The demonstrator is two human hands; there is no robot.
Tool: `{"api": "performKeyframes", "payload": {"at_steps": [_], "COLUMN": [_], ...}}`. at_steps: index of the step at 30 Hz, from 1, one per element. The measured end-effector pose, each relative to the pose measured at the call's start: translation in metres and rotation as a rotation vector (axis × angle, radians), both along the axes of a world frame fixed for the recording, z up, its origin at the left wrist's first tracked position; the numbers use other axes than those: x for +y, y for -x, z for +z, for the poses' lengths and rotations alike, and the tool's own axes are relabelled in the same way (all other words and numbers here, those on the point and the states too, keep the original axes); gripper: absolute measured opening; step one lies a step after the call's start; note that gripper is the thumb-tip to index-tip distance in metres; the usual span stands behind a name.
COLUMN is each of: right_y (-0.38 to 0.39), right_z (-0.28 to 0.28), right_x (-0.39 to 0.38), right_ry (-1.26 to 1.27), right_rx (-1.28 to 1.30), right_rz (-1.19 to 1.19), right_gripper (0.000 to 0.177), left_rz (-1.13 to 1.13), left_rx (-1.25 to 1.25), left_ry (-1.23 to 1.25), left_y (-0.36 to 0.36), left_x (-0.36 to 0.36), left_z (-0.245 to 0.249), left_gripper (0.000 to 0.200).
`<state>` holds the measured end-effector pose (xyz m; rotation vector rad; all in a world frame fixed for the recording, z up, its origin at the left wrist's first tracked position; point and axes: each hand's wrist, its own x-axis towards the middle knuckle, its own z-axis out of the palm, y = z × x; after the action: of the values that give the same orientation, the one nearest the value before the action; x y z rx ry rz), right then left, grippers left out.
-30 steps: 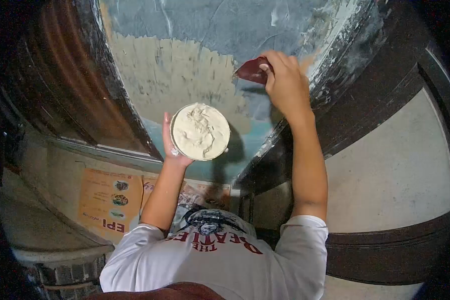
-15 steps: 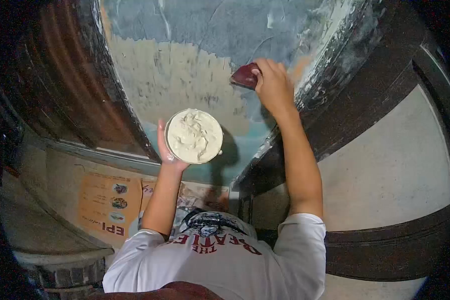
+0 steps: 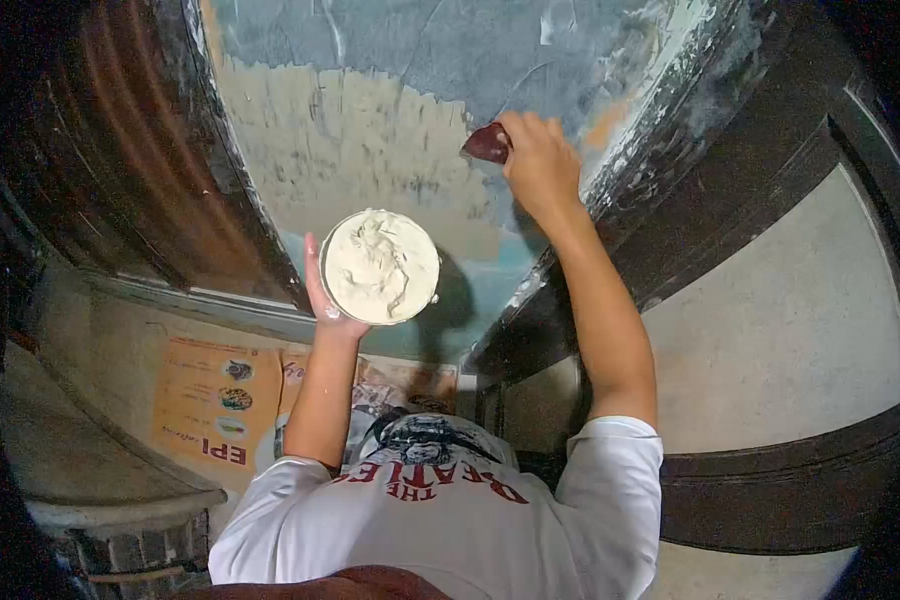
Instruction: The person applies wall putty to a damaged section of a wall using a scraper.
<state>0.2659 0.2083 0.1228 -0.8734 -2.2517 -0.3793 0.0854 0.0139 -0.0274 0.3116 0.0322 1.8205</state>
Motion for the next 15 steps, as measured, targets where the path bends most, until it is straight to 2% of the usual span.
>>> {"api": "performKeyframes", "payload": {"at_steps": [2, 4, 5, 10, 12, 15], "right_y": [0.002, 0.001, 0.000, -0.006, -0.001, 0.004], "right_z": [0.004, 0.016, 0.021, 0.006, -0.006, 0.007], "right_x": [0.007, 0.009, 0.010, 0.006, 0.004, 0.010], "right_ry": [-0.041, -0.122, -0.092, -0.107, -0.062, -0.093], "right_rx": [0.032, 0.216, 0.231, 0.171, 0.051, 0.098], "right_rz": [0.019, 0.104, 0.088, 0.128, 0.118, 0.120], "right_gripper": [0.018, 0.015, 0.015, 0.015, 0.015, 0.016], "left_rz": [-0.014, 0.010, -0.021, -0.011, 0.030, -0.029], "left_rx": [0.005, -0.001, -0.012, -0.016, -0.008, -0.045], "left_ry": [-0.031, 0.026, -0.026, -0.010, 0.036, -0.038], "left_y": [0.001, -0.001, 0.000, -0.002, -0.002, -0.001], "left_x": [0.001, 0.000, 0.001, -0.001, 0.001, 0.002], "left_z": [-0.001, 0.004, -0.001, 0.000, 0.000, -0.001], "left_gripper": [0.086, 0.087, 0.087, 0.086, 0.087, 0.087]}}
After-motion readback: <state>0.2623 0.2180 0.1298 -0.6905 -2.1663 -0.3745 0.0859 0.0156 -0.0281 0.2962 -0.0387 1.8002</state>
